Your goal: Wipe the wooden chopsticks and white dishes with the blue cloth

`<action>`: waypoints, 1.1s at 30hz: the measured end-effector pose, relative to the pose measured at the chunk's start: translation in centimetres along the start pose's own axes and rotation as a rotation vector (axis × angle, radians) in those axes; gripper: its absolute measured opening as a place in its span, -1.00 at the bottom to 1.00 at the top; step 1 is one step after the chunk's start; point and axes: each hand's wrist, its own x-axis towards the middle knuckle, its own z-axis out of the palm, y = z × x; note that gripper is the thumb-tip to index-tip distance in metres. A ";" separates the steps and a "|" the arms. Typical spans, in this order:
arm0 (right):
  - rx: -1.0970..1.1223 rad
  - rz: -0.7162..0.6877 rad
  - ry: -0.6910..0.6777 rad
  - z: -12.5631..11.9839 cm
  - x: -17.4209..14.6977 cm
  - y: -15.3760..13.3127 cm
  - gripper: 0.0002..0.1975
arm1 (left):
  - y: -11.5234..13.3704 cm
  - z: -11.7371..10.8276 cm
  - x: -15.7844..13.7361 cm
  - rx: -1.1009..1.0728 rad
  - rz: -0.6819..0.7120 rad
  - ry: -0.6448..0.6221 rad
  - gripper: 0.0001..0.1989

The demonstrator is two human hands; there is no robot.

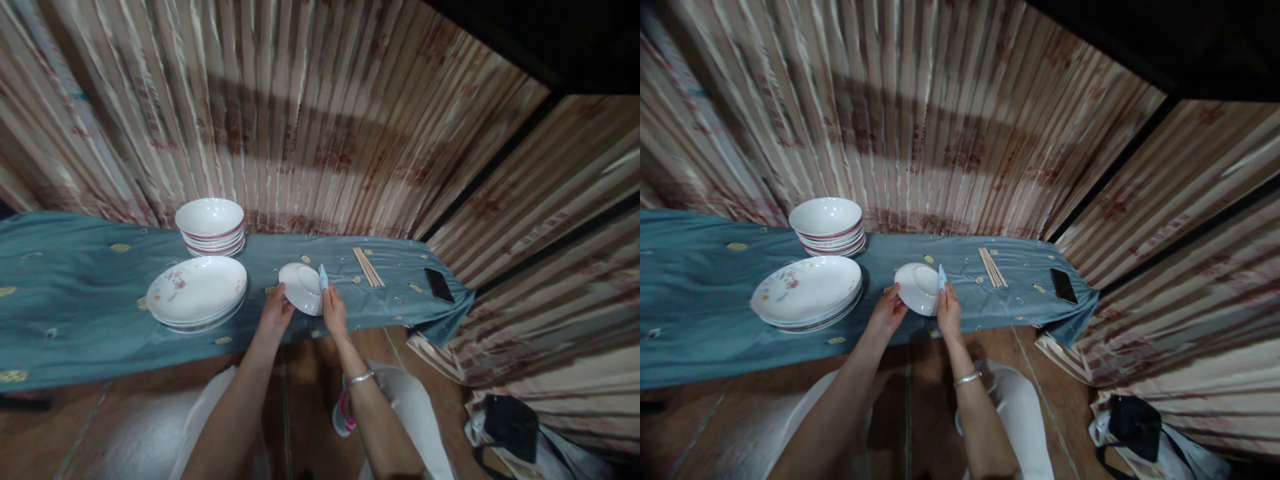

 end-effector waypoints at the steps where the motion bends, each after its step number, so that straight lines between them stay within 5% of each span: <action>1: 0.010 0.000 -0.003 -0.1 -0.1 0.0 -0.35 | 0.1 0.0 -0.1 -0.005 0.001 0.004 -0.92; 9: -0.026 0.026 0.009 0.5 -3.5 -1.2 -0.34 | 0.5 -0.2 -0.4 -0.039 0.018 0.025 -0.90; 18: -0.253 -0.251 -0.116 1.1 -8.4 -4.7 -0.49 | 0.3 -0.4 -0.5 -0.068 0.019 0.025 -0.91; 33: -0.497 -0.520 -0.474 1.2 -2.8 -8.7 -0.56 | 0.0 -0.8 -0.1 -0.167 0.066 0.078 -0.78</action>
